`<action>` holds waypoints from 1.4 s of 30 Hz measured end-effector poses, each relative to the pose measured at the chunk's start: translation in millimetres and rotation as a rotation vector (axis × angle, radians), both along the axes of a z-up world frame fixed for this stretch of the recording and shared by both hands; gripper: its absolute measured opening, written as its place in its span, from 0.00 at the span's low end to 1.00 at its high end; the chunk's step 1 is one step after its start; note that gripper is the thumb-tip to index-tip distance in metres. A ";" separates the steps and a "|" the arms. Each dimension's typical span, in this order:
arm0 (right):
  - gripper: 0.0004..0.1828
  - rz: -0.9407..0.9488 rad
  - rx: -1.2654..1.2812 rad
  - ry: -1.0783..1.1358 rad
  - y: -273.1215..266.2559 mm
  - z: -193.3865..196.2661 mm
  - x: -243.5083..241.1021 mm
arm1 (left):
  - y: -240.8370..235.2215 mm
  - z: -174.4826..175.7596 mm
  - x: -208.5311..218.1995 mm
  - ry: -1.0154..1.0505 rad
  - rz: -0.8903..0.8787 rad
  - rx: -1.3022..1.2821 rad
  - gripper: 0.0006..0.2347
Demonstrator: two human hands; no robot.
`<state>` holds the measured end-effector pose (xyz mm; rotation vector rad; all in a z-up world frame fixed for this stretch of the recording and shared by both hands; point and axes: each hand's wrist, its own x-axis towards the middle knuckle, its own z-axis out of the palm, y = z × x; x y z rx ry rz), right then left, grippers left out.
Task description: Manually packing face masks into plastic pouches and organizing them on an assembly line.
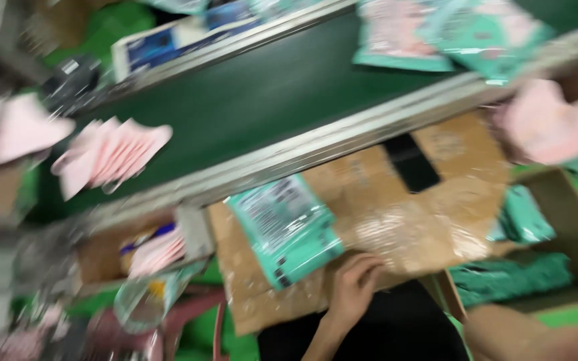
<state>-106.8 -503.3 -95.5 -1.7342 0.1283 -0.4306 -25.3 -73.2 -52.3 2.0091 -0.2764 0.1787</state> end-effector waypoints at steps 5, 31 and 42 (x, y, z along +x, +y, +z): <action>0.07 0.301 0.034 0.053 63.9 7.2 84.0 | 48.1 61.7 20.3 -0.054 0.007 -0.116 0.08; 0.08 0.739 0.025 0.039 277.4 67.0 97.8 | 171.7 131.2 192.1 -0.485 0.758 0.564 0.45; 0.19 0.258 -0.381 -0.217 226.3 132.0 143.2 | 71.9 83.0 241.8 -0.348 0.082 0.450 0.09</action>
